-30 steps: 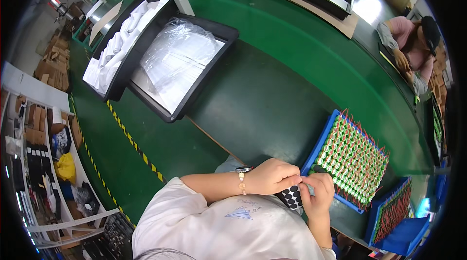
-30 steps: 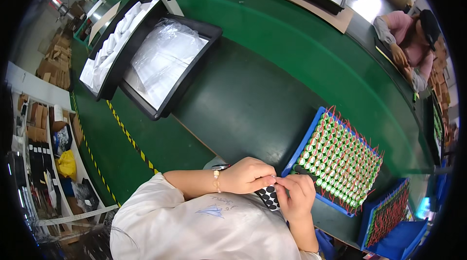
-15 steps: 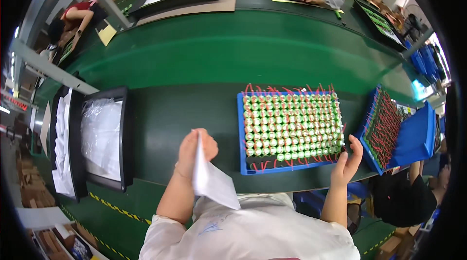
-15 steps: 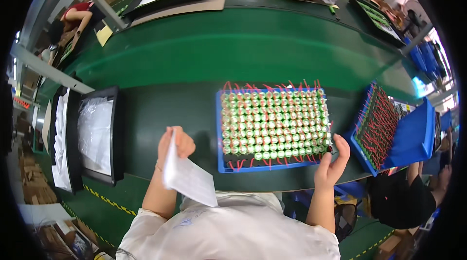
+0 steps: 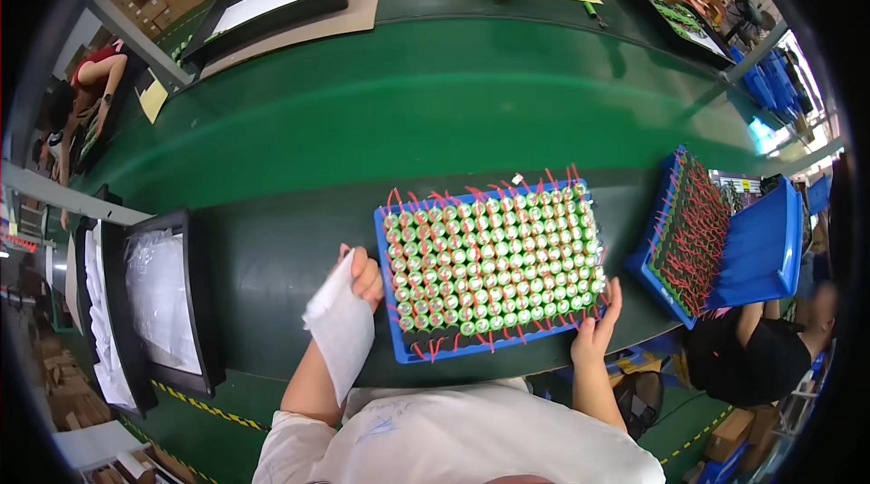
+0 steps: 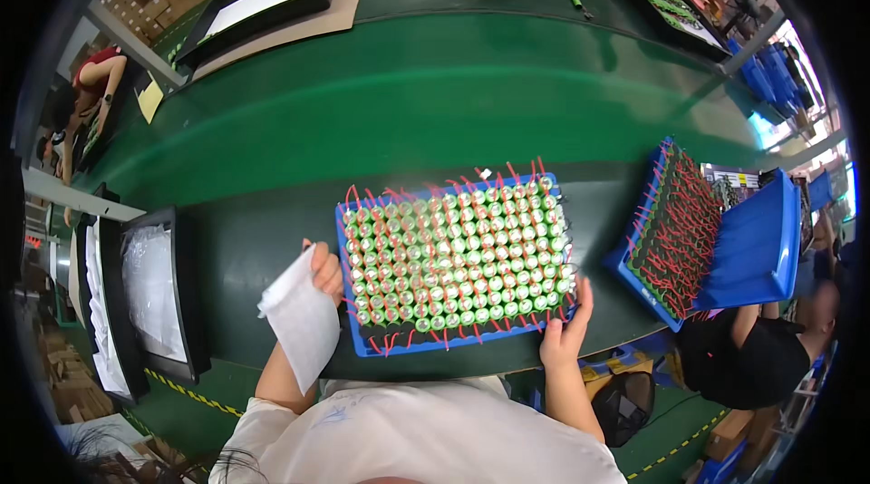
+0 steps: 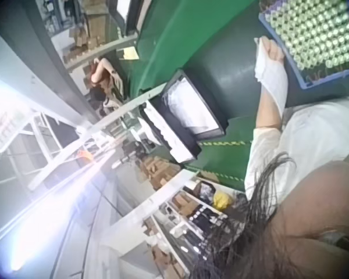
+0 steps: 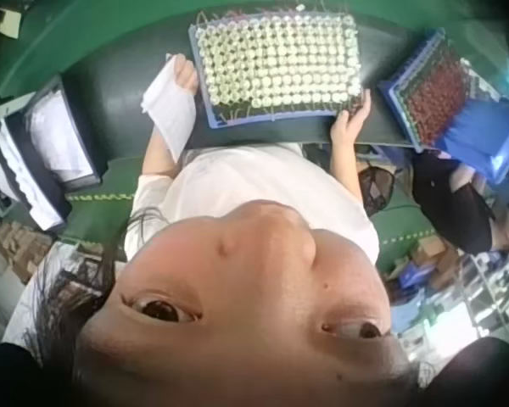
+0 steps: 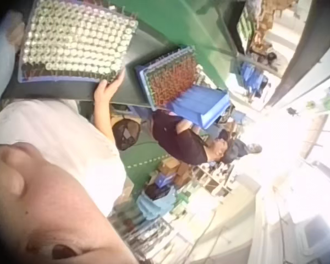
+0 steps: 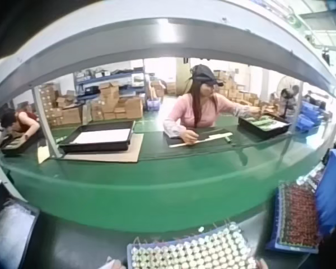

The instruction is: The person peels circular black stickers from a backing sheet and attaches them one by one onto battery cells arranged in a tray by hand.

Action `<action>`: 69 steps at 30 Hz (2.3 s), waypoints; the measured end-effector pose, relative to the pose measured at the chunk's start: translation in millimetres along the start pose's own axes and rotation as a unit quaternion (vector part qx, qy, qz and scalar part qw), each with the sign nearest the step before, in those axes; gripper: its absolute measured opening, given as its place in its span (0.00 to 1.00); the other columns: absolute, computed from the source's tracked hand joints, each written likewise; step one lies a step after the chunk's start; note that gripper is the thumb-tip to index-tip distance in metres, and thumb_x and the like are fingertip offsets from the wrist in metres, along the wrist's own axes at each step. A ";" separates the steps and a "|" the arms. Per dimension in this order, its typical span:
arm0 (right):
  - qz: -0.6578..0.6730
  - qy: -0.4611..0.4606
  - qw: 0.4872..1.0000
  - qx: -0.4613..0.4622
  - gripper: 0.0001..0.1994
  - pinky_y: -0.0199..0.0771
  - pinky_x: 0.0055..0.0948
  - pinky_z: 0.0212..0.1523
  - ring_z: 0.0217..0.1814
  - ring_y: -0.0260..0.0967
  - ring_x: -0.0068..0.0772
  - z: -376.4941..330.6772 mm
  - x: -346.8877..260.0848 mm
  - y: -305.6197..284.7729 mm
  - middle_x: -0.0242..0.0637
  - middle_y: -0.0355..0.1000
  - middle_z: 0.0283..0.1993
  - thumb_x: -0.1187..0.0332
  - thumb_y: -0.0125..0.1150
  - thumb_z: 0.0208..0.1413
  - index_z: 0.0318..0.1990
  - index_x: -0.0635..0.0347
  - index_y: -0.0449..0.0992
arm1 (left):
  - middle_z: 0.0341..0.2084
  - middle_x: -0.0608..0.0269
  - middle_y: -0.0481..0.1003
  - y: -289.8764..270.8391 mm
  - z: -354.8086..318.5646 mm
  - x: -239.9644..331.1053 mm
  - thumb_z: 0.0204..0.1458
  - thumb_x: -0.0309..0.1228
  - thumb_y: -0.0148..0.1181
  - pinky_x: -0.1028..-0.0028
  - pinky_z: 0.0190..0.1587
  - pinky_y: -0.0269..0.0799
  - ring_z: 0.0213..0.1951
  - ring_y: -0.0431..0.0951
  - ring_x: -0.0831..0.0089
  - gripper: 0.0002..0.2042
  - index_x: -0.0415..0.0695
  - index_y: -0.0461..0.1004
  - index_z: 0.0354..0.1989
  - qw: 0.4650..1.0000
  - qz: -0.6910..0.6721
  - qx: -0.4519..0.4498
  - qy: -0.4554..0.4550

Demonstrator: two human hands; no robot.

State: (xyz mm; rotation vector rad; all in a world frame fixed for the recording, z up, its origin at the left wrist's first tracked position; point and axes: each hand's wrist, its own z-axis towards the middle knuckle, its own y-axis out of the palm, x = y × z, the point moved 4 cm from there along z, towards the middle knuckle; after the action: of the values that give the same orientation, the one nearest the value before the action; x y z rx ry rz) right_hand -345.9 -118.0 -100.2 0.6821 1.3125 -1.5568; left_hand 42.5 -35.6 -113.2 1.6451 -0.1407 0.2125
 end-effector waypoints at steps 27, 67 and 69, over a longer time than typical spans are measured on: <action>-0.016 0.001 1.000 0.004 0.39 0.50 0.38 0.68 0.68 0.54 0.42 -8.4 14.0 -2.2 0.50 0.55 0.65 0.44 0.48 0.60 0.65 0.73 0.53 | 0.11 0.73 0.59 -10.6 -10.3 -16.0 0.66 0.50 0.39 0.80 0.18 0.50 0.14 0.57 0.82 0.23 0.49 0.63 0.22 0.917 0.309 0.241 0.077; 0.007 0.042 0.999 0.031 0.49 0.50 0.40 0.68 0.68 0.54 0.42 -20.6 22.4 -4.8 0.50 0.55 0.66 0.33 0.49 0.55 0.67 0.71 0.47 | 0.19 0.70 0.69 16.5 -11.7 -3.6 0.66 0.46 0.41 0.79 0.25 0.67 0.20 0.69 0.80 0.19 0.47 0.67 0.28 0.929 0.247 0.272 -0.048; 0.025 0.049 0.998 0.028 0.48 0.50 0.41 0.69 0.68 0.55 0.43 -19.1 22.5 -5.0 0.51 0.56 0.66 0.34 0.49 0.56 0.68 0.69 0.46 | 0.15 0.72 0.65 20.9 -9.7 -8.8 0.67 0.46 0.38 0.81 0.18 0.61 0.15 0.64 0.82 0.20 0.48 0.67 0.27 0.902 0.274 0.330 -0.054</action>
State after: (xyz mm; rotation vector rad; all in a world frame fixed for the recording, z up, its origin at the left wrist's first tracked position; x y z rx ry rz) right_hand -362.2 -106.9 -122.7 0.8295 1.3168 -1.5413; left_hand 28.8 -28.0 -94.1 2.2665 -0.6824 0.6537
